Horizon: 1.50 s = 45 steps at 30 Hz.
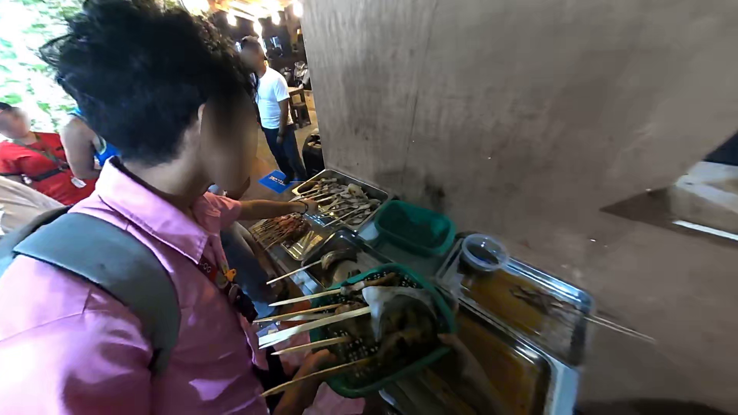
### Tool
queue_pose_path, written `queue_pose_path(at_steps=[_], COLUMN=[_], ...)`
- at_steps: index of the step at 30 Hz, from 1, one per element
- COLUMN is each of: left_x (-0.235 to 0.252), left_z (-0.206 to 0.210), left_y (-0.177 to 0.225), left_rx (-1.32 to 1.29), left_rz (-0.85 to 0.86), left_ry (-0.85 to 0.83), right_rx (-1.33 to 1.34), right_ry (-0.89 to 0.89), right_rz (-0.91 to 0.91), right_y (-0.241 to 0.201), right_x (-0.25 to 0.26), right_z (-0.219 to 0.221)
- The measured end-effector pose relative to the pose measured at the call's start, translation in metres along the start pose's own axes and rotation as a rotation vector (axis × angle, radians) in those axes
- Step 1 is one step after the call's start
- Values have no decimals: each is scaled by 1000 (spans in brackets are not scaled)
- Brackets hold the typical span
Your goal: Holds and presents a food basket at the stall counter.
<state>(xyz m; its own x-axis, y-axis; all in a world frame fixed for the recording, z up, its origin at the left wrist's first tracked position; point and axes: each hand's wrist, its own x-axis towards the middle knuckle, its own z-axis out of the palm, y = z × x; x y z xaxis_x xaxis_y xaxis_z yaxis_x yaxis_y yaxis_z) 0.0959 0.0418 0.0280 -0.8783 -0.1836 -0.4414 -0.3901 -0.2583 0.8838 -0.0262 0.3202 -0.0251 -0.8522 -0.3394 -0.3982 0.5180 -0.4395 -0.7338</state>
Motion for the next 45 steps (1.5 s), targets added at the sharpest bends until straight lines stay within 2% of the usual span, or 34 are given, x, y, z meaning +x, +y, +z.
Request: queue_pose_path(at_steps=[4,7,12,18,20,27,34,38,45], left_x=[-3,2,16,22,14,16,13,27,17], left_z=[5,1,-4,-8,-3,-6,-5,-15,-10], left_y=[6,-5,-7,-12,1,-1,-1,-20,-9], left_rx=[-21,-50,-11,30,52,65,46,27,33], left_rz=[14,64,-5,8,-50,-88,-60,-46,-67], left_ry=[-3,-29,-74,-69,-67,-48,-45,-38,-27], right_rx=[-8,0,-37,-104,-105,-69,-54,-34,-30], right_ry=[21,26,143,235,233,221,209,225,159], right_rz=[-10,-5,20,48,43,52,73,83,48], right_y=[2,5,0,1,0,-2,-1,0,9], right_x=[-4,-5,-12,-12,-14,-16,-17,-14,-9], right_z=[-3,-7,1,-1,1,2,4,4,-5])
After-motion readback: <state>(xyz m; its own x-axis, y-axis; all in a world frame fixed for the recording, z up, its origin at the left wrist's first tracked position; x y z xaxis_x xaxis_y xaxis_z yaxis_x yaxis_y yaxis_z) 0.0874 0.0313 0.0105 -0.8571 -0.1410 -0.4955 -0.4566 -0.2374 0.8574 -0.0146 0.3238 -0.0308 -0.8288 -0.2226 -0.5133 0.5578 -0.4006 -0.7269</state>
